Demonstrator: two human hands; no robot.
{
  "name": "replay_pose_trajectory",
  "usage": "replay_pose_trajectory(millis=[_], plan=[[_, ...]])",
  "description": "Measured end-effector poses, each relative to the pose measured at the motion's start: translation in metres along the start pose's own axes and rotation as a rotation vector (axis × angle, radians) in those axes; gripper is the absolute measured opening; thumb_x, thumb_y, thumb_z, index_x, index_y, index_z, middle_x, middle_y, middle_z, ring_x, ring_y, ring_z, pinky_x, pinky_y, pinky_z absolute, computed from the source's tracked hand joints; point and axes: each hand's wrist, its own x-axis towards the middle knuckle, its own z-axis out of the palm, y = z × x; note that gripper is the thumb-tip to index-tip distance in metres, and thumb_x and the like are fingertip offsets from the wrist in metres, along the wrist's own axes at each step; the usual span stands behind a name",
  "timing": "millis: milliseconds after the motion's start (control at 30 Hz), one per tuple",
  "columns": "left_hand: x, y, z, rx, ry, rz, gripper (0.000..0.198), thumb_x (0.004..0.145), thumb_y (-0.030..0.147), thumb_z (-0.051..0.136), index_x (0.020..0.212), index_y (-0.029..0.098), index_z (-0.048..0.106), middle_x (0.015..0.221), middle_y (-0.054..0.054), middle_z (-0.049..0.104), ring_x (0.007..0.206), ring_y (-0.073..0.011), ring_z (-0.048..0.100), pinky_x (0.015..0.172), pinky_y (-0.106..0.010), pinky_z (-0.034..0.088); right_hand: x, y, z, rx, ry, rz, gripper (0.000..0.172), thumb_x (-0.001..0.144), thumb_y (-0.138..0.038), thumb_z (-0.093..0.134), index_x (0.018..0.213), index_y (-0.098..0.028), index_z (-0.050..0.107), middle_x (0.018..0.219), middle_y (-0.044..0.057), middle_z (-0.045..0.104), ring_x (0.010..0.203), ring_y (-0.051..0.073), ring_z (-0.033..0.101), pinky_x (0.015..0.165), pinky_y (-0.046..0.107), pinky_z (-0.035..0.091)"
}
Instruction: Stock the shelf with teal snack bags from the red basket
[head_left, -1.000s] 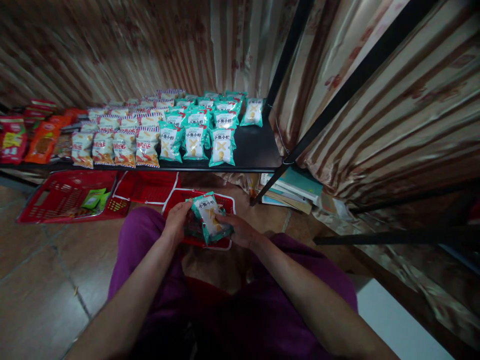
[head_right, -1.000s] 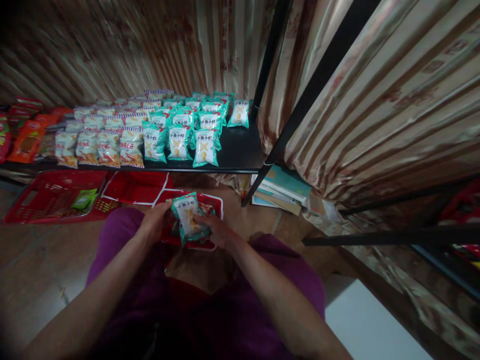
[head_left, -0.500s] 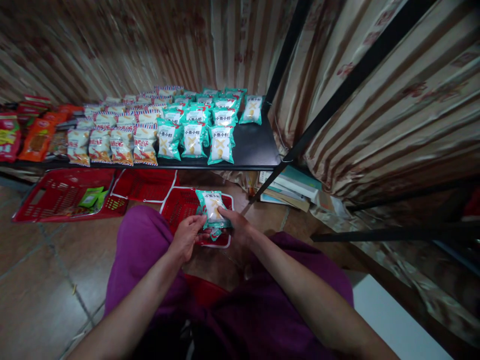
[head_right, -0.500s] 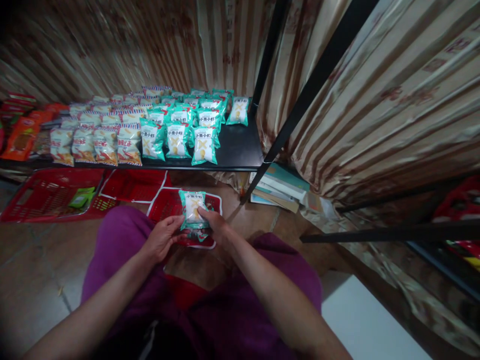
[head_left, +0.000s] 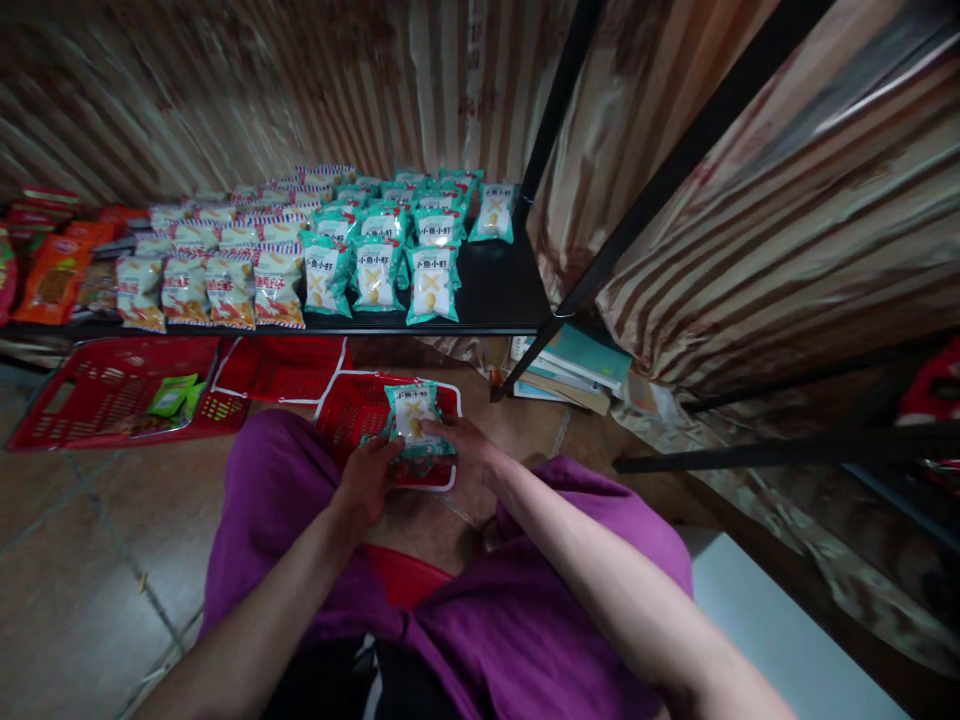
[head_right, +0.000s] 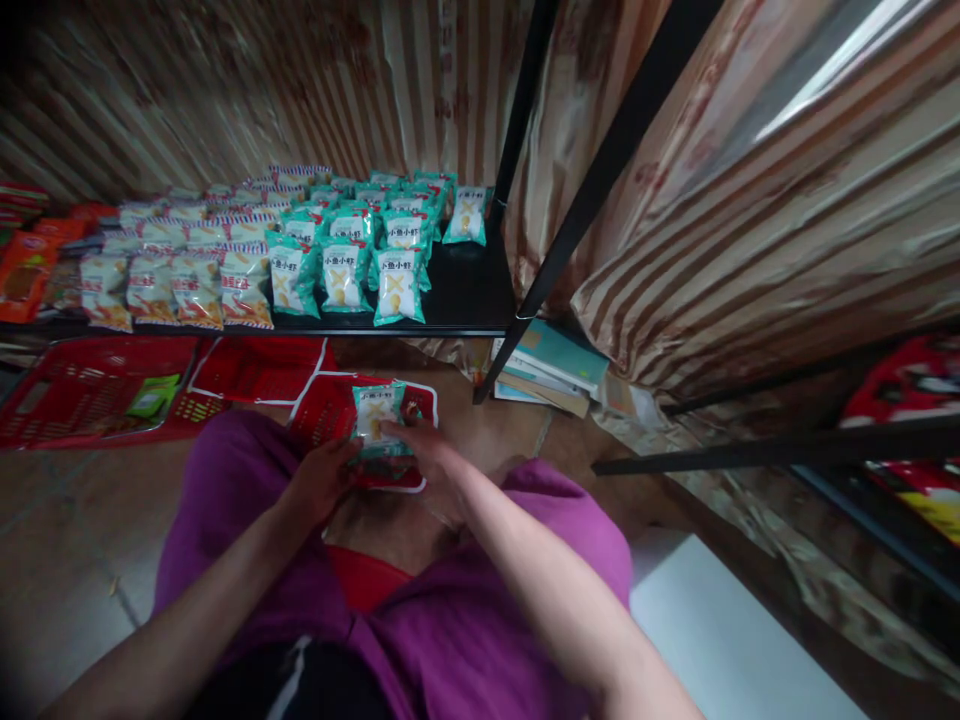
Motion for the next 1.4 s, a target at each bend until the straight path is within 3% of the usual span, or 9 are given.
replay_pose_trajectory(millis=[200, 433, 567, 833, 967, 1133, 1267, 1400], plan=[[0.003, -0.002, -0.004, 0.008, 0.030, -0.065, 0.026, 0.062, 0.025, 0.076, 0.080, 0.014, 0.061, 0.055, 0.004, 0.058, 0.037, -0.0049, 0.046, 0.035, -0.016, 0.028, -0.005, -0.003, 0.003, -0.005, -0.036, -0.002, 0.028, 0.069, -0.031, 0.076, 0.091, -0.017, 0.066, 0.080, 0.004, 0.072, 0.059, 0.012, 0.063, 0.046, 0.020, 0.050], [0.000, -0.005, -0.006, 0.003, 0.007, -0.024, 0.039, 0.058, 0.031, 0.078, 0.088, 0.014, 0.059, 0.056, 0.005, 0.058, 0.038, -0.0048, 0.047, 0.037, -0.017, 0.030, -0.005, -0.003, 0.001, -0.024, -0.122, -0.044, 0.028, 0.076, -0.033, 0.070, 0.098, -0.016, 0.065, 0.084, 0.005, 0.072, 0.058, 0.011, 0.062, 0.043, 0.019, 0.049], [0.000, -0.008, -0.007, -0.011, -0.015, 0.015, 0.045, 0.055, 0.035, 0.079, 0.088, 0.014, 0.058, 0.059, 0.005, 0.060, 0.038, -0.0045, 0.047, 0.036, -0.016, 0.029, -0.005, -0.001, -0.001, -0.054, -0.134, -0.089, 0.038, 0.074, -0.033, 0.071, 0.108, -0.019, 0.062, 0.094, 0.005, 0.071, 0.067, 0.013, 0.065, 0.048, 0.020, 0.051], [0.002, -0.008, -0.011, -0.015, -0.020, -0.007, 0.039, 0.061, 0.028, 0.078, 0.092, 0.015, 0.058, 0.064, 0.003, 0.062, 0.041, -0.0060, 0.052, 0.039, -0.017, 0.034, -0.008, -0.004, 0.000, -0.138, -0.136, -0.176, 0.058, 0.066, -0.030, 0.076, 0.119, -0.022, 0.054, 0.102, 0.004, 0.069, 0.072, 0.016, 0.065, 0.053, 0.024, 0.052], [0.001, -0.004, -0.012, -0.016, -0.024, -0.023, 0.034, 0.061, 0.026, 0.077, 0.090, 0.016, 0.063, 0.080, -0.002, 0.068, 0.059, -0.0107, 0.063, 0.049, -0.020, 0.044, -0.006, -0.004, 0.001, -0.144, -0.101, -0.212, 0.064, 0.060, -0.030, 0.080, 0.118, -0.021, 0.055, 0.099, 0.004, 0.069, 0.075, 0.018, 0.066, 0.061, 0.029, 0.055], [-0.003, 0.003, -0.007, -0.119, -0.122, -0.037, 0.038, 0.060, 0.031, 0.079, 0.094, 0.020, 0.066, 0.104, -0.005, 0.069, 0.090, -0.0179, 0.065, 0.072, -0.030, 0.053, -0.008, -0.002, 0.004, -0.144, -0.121, -0.252, 0.059, 0.062, -0.030, 0.079, 0.115, -0.020, 0.057, 0.099, 0.004, 0.069, 0.088, 0.021, 0.065, 0.078, 0.033, 0.054], [-0.003, 0.000, -0.002, -0.214, -0.152, -0.034, 0.049, 0.053, 0.029, 0.084, 0.097, 0.019, 0.064, 0.100, -0.006, 0.069, 0.086, -0.0193, 0.065, 0.072, -0.034, 0.054, -0.012, -0.003, 0.004, -0.225, -0.168, -0.303, 0.057, 0.066, -0.034, 0.077, 0.118, -0.020, 0.057, 0.107, 0.005, 0.067, 0.099, 0.020, 0.062, 0.089, 0.033, 0.049], [-0.001, -0.004, -0.005, -0.194, -0.108, -0.020, 0.050, 0.050, 0.029, 0.086, 0.093, 0.018, 0.063, 0.090, -0.004, 0.070, 0.077, -0.0165, 0.065, 0.067, -0.029, 0.052, -0.008, -0.006, 0.001, -0.290, -0.161, -0.277, 0.045, 0.076, -0.047, 0.065, 0.113, -0.021, 0.063, 0.103, 0.004, 0.067, 0.089, 0.017, 0.061, 0.078, 0.029, 0.050]])
